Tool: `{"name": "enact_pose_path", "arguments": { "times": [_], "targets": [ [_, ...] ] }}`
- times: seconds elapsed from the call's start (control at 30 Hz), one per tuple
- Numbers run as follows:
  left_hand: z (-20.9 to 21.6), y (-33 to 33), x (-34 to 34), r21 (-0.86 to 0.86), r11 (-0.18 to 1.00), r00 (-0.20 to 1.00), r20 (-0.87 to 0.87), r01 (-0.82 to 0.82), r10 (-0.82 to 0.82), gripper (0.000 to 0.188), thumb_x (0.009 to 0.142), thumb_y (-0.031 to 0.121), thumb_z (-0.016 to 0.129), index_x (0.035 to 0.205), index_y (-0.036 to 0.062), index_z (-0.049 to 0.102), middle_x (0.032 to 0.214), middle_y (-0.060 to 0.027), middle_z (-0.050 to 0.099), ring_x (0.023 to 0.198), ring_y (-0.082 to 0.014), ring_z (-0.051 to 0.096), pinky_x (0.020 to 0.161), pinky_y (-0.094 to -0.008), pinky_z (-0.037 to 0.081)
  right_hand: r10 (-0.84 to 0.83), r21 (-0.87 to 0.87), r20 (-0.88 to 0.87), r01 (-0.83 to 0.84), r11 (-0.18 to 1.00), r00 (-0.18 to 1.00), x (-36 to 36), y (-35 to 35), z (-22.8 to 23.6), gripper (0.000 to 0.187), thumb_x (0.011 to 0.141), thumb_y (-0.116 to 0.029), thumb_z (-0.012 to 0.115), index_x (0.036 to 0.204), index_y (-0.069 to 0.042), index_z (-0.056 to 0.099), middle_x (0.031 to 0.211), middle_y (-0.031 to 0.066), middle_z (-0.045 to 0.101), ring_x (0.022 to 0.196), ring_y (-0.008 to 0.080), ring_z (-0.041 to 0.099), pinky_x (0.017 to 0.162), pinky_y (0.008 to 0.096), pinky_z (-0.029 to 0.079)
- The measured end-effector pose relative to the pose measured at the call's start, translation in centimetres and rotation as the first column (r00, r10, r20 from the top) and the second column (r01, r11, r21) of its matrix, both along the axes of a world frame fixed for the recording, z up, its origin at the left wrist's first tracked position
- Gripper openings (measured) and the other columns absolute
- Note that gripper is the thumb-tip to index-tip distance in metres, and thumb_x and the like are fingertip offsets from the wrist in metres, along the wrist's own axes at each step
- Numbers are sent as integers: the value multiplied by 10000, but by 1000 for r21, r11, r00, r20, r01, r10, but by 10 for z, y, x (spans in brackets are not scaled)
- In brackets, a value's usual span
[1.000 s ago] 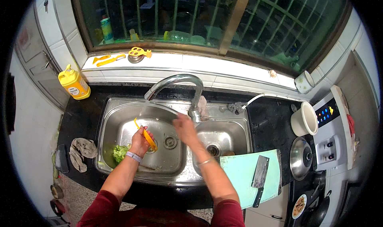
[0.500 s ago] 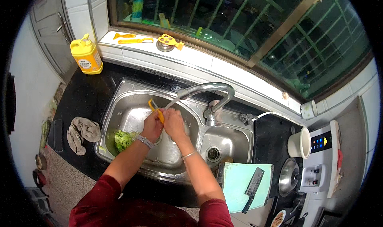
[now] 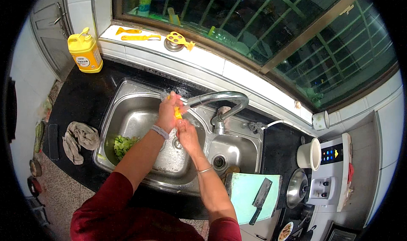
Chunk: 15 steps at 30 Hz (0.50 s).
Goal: The person washes a vegetable and a tool in the sink, then washes a cutting board and a knife. They then move to a stove to stir vegetables in a pan, add liquid from a cup, and pour oil from a bottle.
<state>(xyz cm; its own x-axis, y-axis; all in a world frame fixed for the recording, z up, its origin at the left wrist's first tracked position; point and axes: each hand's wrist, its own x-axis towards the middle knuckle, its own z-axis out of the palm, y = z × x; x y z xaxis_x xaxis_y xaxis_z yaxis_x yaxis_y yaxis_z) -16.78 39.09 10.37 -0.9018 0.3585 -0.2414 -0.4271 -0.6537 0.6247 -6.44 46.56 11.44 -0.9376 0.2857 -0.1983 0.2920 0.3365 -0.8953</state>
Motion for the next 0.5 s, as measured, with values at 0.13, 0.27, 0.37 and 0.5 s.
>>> {"name": "enact_pose_path", "arguments": {
  "times": [0.13,0.27,0.37,0.5],
  "targets": [
    [8,-5,1,-108,994,963,-267,20,-48,248,990,280,535,1013,34,560,871,-54,594,725,-137,590,686,-290,541,-10,-336,11,13,942,1000,-32,-7,28,168,917,-12,415,927,-39,581,767,17,549,608,108,492,503,264,384],
    [22,-8,-7,-50,999,956,-294,-6,-9,201,986,221,530,1030,26,551,957,-107,622,855,-187,651,724,-323,547,-90,-249,-249,26,968,964,-56,-7,23,97,937,-46,478,942,-34,574,763,-4,552,609,103,489,510,260,377],
    [32,-15,-15,-22,998,989,-140,-58,54,208,977,197,523,1019,3,581,900,-105,659,836,-190,662,777,-337,547,11,-355,-113,-51,934,994,-48,-14,31,191,999,-181,483,890,-45,561,680,-9,531,528,96,457,471,248,352],
    [22,-24,-19,-110,994,1000,8,-12,13,246,974,253,527,977,13,579,824,-91,626,649,-156,601,598,-302,536,101,-382,108,-53,923,989,-19,-21,40,345,1031,-333,419,822,-76,517,518,-9,444,401,108,382,398,250,310]
  ]
}}
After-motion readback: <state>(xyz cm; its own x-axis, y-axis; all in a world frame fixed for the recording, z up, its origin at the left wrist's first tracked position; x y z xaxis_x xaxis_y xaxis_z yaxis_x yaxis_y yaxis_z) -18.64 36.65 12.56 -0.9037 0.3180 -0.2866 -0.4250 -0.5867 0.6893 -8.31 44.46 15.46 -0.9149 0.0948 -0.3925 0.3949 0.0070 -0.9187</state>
